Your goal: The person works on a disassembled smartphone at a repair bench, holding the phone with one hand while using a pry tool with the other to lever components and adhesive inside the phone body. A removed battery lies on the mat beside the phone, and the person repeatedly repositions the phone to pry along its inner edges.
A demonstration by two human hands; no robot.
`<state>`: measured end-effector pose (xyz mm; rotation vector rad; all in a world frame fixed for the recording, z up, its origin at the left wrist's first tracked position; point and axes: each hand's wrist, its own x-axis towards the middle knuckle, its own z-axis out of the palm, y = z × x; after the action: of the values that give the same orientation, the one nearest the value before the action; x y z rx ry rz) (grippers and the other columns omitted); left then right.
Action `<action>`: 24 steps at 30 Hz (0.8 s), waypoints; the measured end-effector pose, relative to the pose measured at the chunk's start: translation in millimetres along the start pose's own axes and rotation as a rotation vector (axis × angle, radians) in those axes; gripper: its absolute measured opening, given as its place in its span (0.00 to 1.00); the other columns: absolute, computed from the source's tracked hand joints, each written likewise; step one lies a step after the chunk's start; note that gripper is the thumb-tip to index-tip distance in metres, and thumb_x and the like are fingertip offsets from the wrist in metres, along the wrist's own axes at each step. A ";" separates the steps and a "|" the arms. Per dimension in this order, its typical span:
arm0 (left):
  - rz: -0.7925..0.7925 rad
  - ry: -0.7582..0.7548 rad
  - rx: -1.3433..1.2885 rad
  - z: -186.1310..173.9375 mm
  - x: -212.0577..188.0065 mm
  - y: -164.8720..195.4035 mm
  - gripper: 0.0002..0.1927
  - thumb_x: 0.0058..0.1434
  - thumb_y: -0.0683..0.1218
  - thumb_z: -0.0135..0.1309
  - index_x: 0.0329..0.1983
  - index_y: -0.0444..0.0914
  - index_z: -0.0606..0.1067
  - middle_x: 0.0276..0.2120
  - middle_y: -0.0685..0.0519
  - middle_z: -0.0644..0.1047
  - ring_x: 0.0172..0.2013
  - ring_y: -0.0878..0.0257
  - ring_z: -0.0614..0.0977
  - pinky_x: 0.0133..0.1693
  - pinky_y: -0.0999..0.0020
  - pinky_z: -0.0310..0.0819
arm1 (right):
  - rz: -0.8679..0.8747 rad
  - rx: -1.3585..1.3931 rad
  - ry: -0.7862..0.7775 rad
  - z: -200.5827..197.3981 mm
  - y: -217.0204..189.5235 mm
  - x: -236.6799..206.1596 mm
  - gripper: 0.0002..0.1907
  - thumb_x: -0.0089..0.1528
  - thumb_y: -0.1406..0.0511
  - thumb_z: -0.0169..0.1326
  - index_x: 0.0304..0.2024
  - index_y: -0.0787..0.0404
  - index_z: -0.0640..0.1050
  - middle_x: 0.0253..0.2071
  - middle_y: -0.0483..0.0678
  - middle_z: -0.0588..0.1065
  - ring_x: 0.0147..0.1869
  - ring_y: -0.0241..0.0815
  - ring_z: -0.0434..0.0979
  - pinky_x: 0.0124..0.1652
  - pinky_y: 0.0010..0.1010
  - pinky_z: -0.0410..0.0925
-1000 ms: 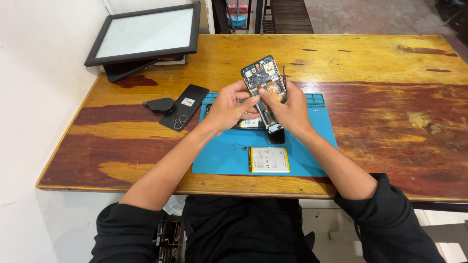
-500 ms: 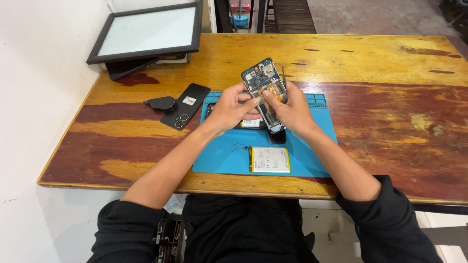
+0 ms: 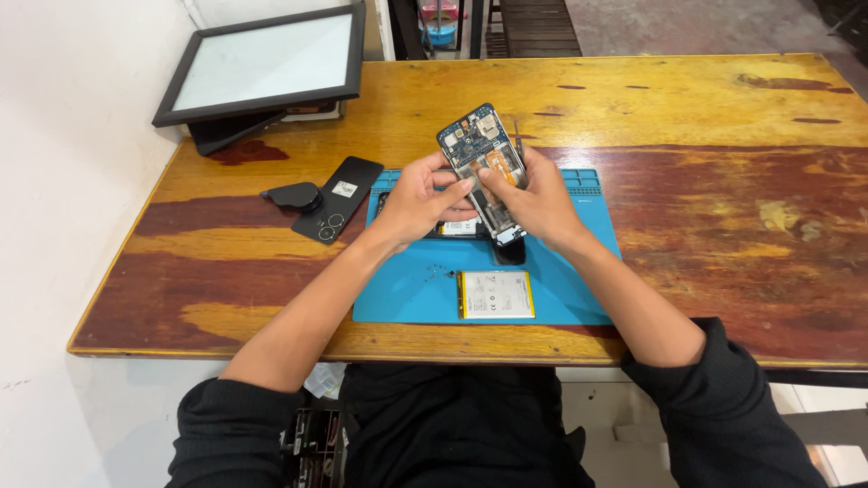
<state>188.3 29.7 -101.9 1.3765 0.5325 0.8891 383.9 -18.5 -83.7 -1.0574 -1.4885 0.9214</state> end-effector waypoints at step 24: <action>0.005 -0.037 -0.015 0.0 0.7 -4.9 0.18 0.68 0.37 0.51 0.61 0.31 0.68 0.46 0.44 0.81 0.43 0.57 0.86 0.47 0.61 0.87 | 0.013 -0.020 0.008 0.6 0.8 0.2 0.13 0.66 0.62 0.58 0.48 0.64 0.78 0.39 0.41 0.81 0.38 0.25 0.77 0.36 0.22 0.72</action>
<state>189.8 30.5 -106.6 1.3781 0.4936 0.8688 383.3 -18.1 -84.6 -1.0850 -1.4890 0.9120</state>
